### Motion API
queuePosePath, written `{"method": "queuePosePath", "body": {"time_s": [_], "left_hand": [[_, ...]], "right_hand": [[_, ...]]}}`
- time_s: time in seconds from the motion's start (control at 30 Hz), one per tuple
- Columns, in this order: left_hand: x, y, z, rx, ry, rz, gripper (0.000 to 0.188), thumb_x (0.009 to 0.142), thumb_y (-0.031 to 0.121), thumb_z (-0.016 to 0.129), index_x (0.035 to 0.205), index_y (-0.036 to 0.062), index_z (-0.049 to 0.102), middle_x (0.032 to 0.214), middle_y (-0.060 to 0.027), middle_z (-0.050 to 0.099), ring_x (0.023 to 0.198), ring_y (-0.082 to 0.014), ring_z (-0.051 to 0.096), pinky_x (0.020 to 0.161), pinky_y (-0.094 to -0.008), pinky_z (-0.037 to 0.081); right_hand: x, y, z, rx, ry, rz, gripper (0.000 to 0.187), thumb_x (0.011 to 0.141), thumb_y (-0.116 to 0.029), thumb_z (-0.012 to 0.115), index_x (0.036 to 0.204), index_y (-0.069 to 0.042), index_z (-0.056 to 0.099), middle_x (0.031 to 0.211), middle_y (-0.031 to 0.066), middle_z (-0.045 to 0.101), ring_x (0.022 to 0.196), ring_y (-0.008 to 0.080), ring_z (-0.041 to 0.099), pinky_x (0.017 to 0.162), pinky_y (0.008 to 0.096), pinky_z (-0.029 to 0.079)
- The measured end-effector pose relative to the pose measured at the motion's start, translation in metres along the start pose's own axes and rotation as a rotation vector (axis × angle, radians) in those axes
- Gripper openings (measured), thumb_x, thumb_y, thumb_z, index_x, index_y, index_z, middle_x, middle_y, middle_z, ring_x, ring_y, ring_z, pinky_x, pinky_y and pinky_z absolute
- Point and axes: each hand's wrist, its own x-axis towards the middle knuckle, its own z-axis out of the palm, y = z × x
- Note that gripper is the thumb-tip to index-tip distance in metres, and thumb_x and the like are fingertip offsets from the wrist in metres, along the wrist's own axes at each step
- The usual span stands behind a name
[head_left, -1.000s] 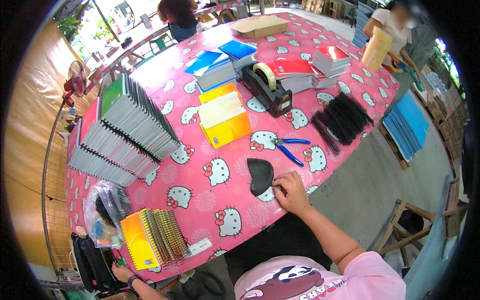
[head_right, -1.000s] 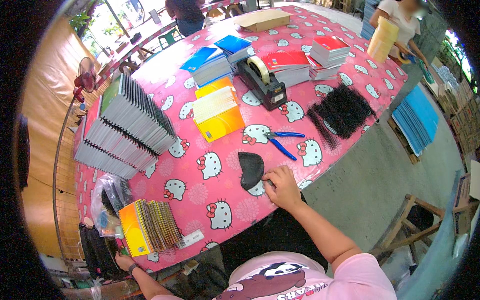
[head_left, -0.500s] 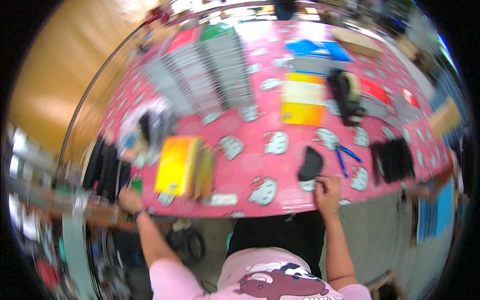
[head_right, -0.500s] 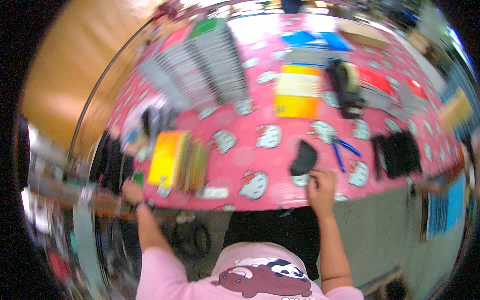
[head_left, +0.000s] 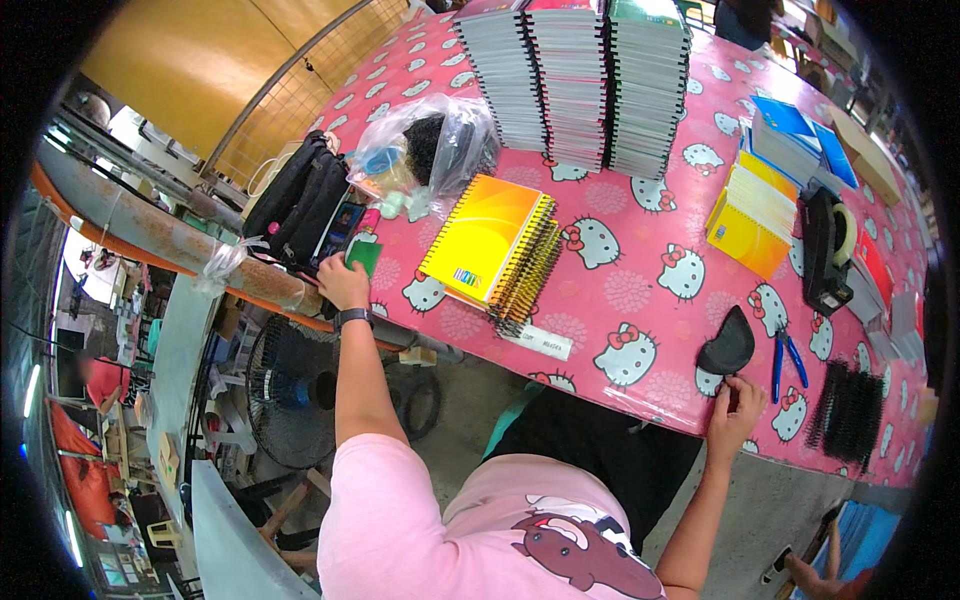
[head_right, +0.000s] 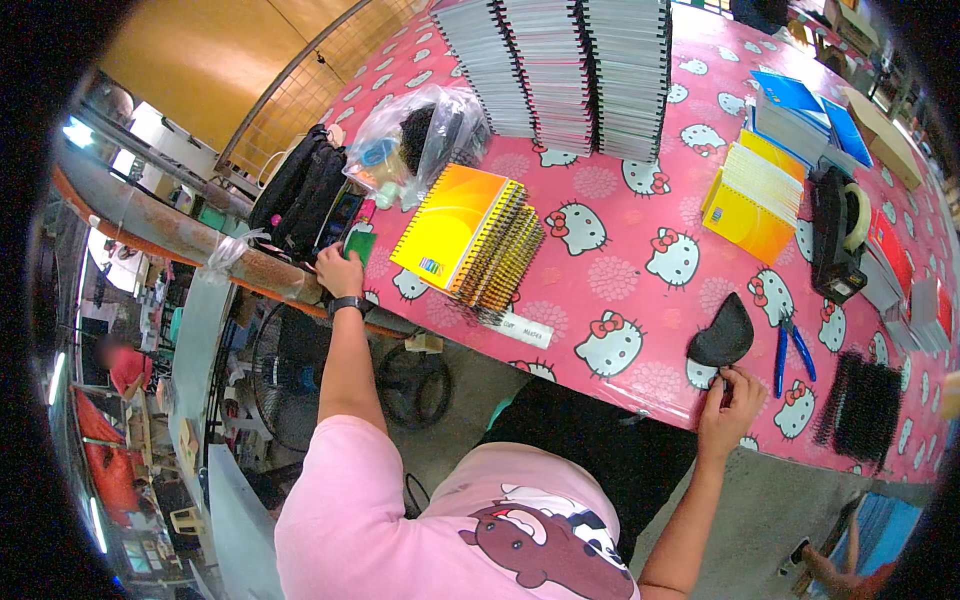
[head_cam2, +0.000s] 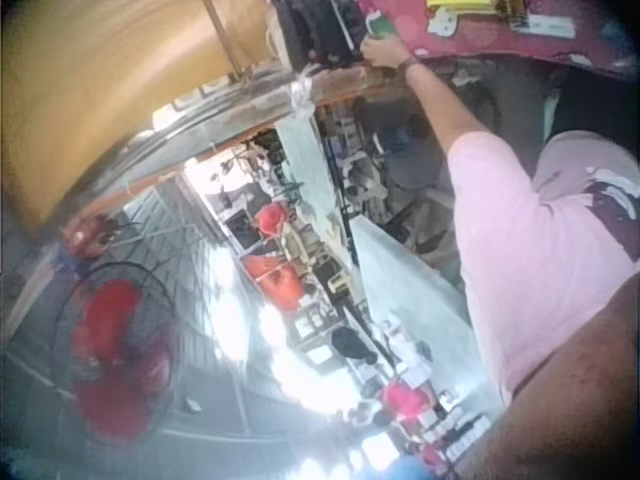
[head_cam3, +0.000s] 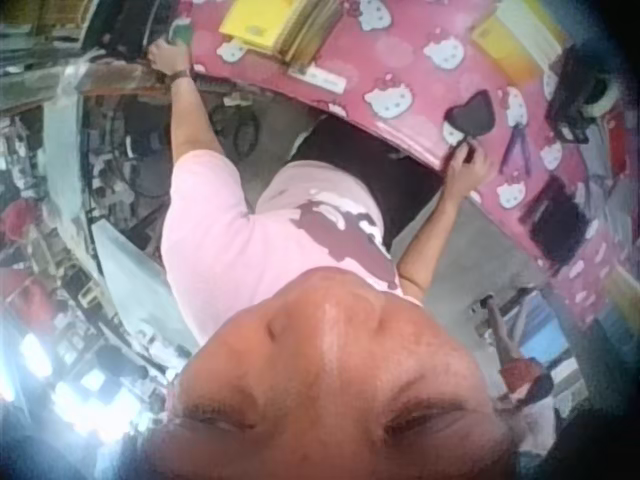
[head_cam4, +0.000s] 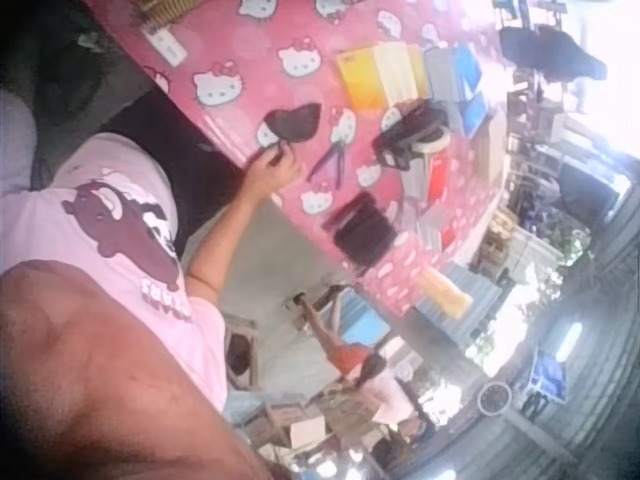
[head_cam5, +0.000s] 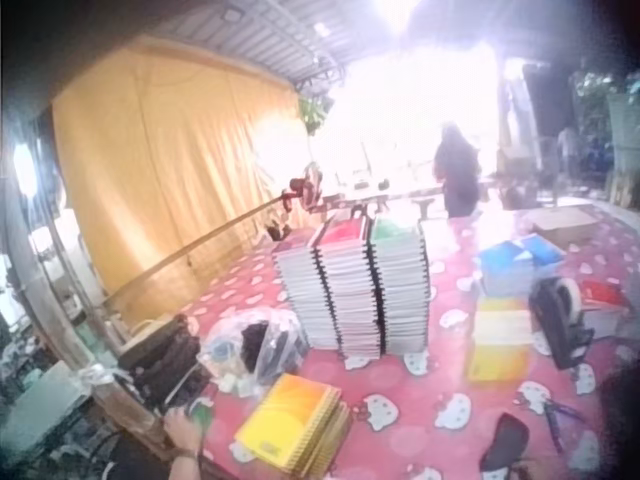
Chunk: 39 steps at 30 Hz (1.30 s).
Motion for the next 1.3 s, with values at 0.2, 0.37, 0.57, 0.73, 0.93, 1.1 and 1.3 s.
{"method": "queuePosePath", "body": {"time_s": [0.2, 0.37, 0.57, 0.73, 0.93, 1.1, 1.3], "left_hand": [[-0.001, 0.031, -0.003, 0.028, -0.032, 0.18, 0.036, 0.082, 0.035, 0.056, 0.109, 0.0127, 0.059, 0.114, -0.0069, 0.052, 0.109, -0.0285, 0.047, 0.089, -0.0475, 0.037], [0.011, -0.023, 0.0, 0.047, 0.093, 0.056, 0.032, 0.078, 0.007, 0.053, 0.11, 0.0026, 0.053, 0.106, -0.0174, 0.051, 0.098, -0.0369, 0.049, 0.086, -0.0434, 0.041], [0.022, -0.04, 0.004, 0.118, -0.009, 0.103, 0.032, 0.081, 0.012, 0.052, 0.112, 0.004, 0.054, 0.109, -0.0177, 0.049, 0.098, -0.0378, 0.049, 0.084, -0.0458, 0.042], [0.036, -0.004, 0.004, 0.234, -0.265, -0.185, 0.043, 0.082, 0.042, 0.056, 0.116, 0.0156, 0.056, 0.119, -0.0146, 0.044, 0.11, -0.0374, 0.043, 0.088, -0.054, 0.039], [0.042, -0.002, -0.005, 0.157, -0.25, -0.151, 0.06, 0.081, 0.049, 0.056, 0.134, 0.0259, 0.04, 0.128, -0.0126, 0.035, 0.117, -0.0381, 0.036, 0.091, -0.0574, 0.033], [0.043, -0.031, 0.004, 0.165, -0.226, -0.039, 0.041, 0.084, 0.024, 0.052, 0.124, 0.0161, 0.052, 0.117, -0.0157, 0.044, 0.108, -0.0389, 0.045, 0.088, -0.0471, 0.041], [0.06, -0.064, 0.007, 0.079, -0.283, 0.083, 0.04, 0.081, 0.005, 0.046, 0.118, 0.0124, 0.059, 0.107, -0.0207, 0.047, 0.094, -0.0391, 0.055, 0.087, -0.0426, 0.045]], "right_hand": [[-0.001, 0.003, 0.002, -0.005, -0.005, 0.007, 0.01, 0.078, -0.004, 0.058, 0.088, -0.002, 0.058, 0.097, 0.0113, 0.058, 0.096, 0.029, 0.049, 0.086, 0.0374, 0.037], [-0.001, 0.0, 0.001, 0.003, -0.004, 0.012, 0.01, 0.078, -0.004, 0.059, 0.088, -0.003, 0.058, 0.097, 0.0114, 0.058, 0.095, 0.0291, 0.049, 0.086, 0.0374, 0.037], [0.0, 0.001, 0.001, -0.008, -0.017, 0.0, 0.011, 0.077, -0.004, 0.06, 0.088, -0.002, 0.058, 0.096, 0.0115, 0.058, 0.094, 0.0292, 0.049, 0.085, 0.0377, 0.037], [0.0, 0.0, 0.0, -0.009, -0.013, 0.009, 0.011, 0.077, -0.005, 0.06, 0.088, -0.003, 0.058, 0.095, 0.0117, 0.058, 0.094, 0.0292, 0.049, 0.085, 0.0379, 0.036], [0.001, -0.001, 0.0, -0.003, -0.013, 0.008, 0.011, 0.078, -0.005, 0.06, 0.088, -0.002, 0.058, 0.096, 0.0123, 0.058, 0.094, 0.0294, 0.049, 0.086, 0.0377, 0.036], [0.001, -0.001, 0.0, -0.001, -0.013, -0.005, 0.011, 0.078, -0.005, 0.059, 0.089, -0.002, 0.058, 0.096, 0.012, 0.058, 0.094, 0.0292, 0.049, 0.086, 0.0379, 0.036], [0.001, 0.0, 0.0, -0.002, -0.013, -0.007, 0.011, 0.078, -0.005, 0.059, 0.089, -0.003, 0.058, 0.097, 0.0114, 0.058, 0.094, 0.0288, 0.049, 0.086, 0.0377, 0.036]]}}
